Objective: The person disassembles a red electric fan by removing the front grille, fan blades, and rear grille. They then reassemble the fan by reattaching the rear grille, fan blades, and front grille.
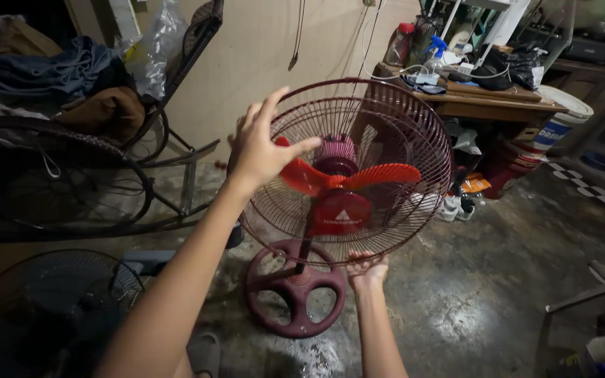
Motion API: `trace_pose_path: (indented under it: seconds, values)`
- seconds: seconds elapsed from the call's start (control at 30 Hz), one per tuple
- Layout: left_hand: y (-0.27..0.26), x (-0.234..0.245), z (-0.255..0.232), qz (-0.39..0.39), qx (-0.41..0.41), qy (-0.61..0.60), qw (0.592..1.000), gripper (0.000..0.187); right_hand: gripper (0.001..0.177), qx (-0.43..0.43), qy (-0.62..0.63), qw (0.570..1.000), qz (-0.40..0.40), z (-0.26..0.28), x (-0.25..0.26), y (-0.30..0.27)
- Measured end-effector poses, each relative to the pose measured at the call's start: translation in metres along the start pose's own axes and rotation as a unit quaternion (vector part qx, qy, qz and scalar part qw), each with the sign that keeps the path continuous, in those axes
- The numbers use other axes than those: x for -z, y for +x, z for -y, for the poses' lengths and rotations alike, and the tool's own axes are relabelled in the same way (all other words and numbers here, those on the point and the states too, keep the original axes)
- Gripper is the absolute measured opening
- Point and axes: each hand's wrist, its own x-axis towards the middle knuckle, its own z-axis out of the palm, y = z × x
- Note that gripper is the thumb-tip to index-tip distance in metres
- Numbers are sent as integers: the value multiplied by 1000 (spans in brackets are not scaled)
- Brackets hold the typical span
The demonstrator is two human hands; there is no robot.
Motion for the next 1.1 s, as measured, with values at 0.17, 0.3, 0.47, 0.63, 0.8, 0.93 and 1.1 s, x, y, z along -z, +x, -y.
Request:
trace_pose_path:
  seconds: [0.17,0.3,0.47,0.63,0.8,0.93,1.1]
  values:
    - [-88,25,2,-72,-17,51,996,93,51,29,-30,999,23,22,42,-2]
    - [-136,35,22,-110,61,-76,989,64,61,-76,-109,990,57,35,22,-69]
    - [-166,58,44,-213,115,-260,935,53,62,-187,-109,969,123,63,5,-158]
    - [-230,87,60,-108,435,-459,768,35,36,-242,-218,927,184,76,44,-176]
    - [-319,69,142,73,648,-261,712,29,32,-226,-374,897,68,44,121,-142]
    - [-418,13,219,122,709,-50,693,49,31,-195,-488,847,-79,1,214,-124]
    - [-492,-46,265,121,664,86,733,82,31,-123,-608,744,-247,-60,260,-104]
